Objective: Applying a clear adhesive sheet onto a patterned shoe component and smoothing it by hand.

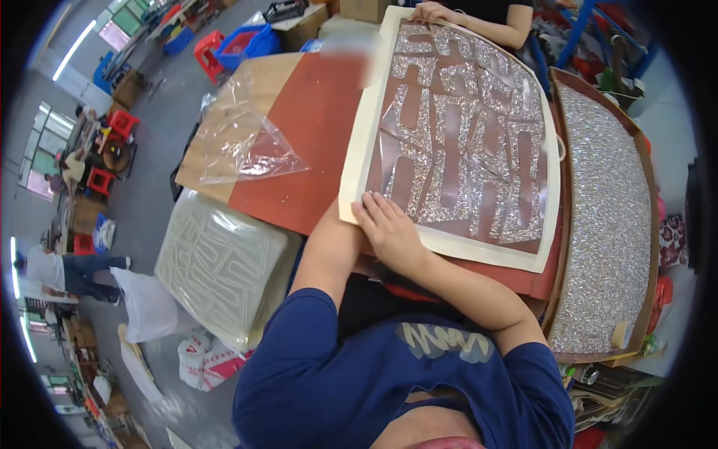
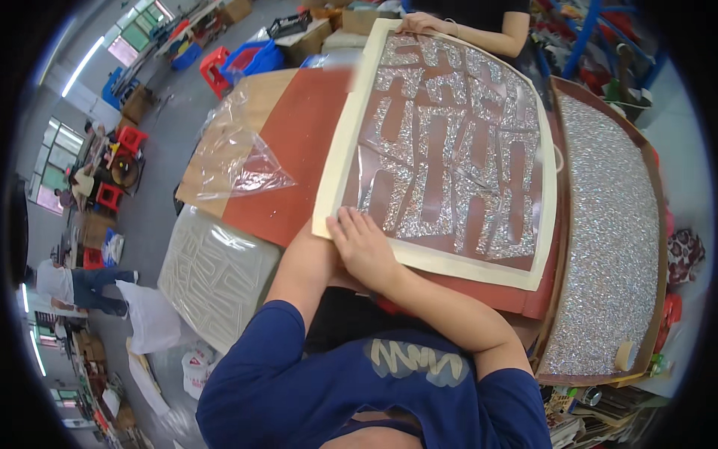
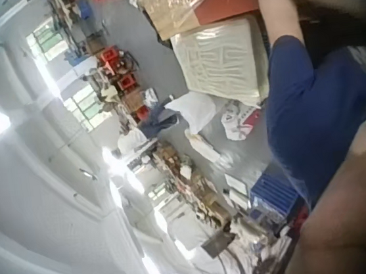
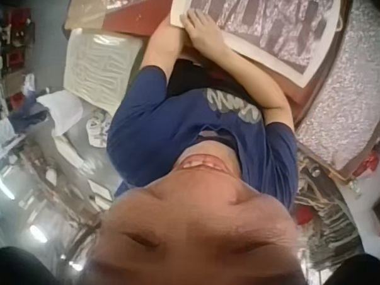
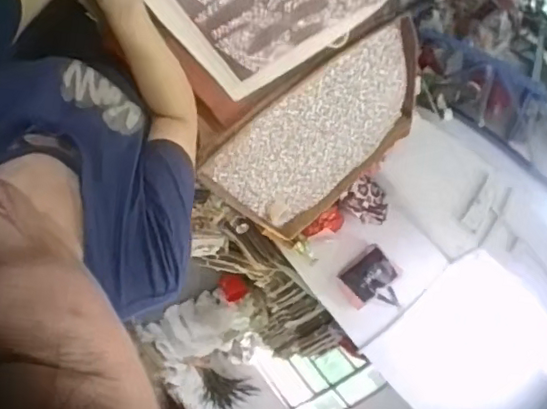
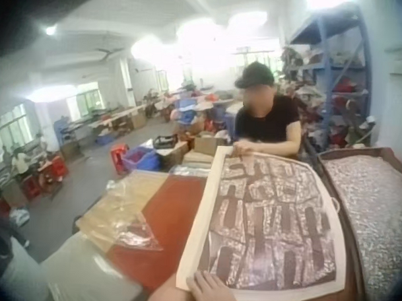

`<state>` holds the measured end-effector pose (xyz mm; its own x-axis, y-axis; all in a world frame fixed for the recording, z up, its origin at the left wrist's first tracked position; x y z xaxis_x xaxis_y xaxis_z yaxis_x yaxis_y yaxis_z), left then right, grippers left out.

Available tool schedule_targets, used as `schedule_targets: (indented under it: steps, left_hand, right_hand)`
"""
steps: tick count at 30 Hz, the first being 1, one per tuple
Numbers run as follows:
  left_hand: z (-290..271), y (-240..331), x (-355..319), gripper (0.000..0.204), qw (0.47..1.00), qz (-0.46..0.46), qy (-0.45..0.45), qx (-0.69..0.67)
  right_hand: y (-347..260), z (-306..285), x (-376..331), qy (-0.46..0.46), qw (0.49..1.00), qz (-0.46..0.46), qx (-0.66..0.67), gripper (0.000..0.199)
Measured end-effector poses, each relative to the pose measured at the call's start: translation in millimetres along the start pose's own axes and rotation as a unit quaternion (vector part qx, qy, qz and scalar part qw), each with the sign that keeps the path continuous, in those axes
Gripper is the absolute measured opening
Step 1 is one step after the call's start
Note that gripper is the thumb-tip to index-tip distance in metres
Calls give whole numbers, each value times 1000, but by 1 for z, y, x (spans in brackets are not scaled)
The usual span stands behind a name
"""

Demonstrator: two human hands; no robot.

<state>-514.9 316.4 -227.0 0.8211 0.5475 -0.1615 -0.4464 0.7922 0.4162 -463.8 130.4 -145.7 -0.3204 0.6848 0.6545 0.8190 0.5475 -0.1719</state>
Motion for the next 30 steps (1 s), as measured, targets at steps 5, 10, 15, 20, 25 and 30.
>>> schedule_targets:
  steps: [5,10,15,20,25,30]
  left_hand:
    - [-48,28,-26,97,999,19,13,-25]
    - [-48,33,-36,45,986,-6,134,96]
    - [-47,32,-33,52,977,55,95,183]
    - [-45,31,-36,56,979,50,120,158]
    - [-46,31,-32,52,974,40,148,167]
    - [-45,31,-32,52,986,40,102,124]
  right_hand:
    - [15,78,-16,-86,995,26,37,40]
    - [55,83,12,-15,991,121,-53,47]
    - [78,89,4,-43,993,102,-45,47]
    - [78,90,8,-66,988,128,-55,51]
    - [84,90,10,-87,985,137,-56,50]
    - [52,46,-14,-153,987,51,-6,42]
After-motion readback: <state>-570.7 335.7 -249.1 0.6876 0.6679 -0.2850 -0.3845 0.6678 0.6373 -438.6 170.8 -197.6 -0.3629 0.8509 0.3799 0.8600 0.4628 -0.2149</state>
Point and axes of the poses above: each hand's wrist, its own x-axis towards the middle knuckle, its own z-axis out of the palm, y = z × x, the point moved 3 cm from there along x, towards the middle knuckle, and after that the axes turned 8 degrees about y, right-handed, at the moved point
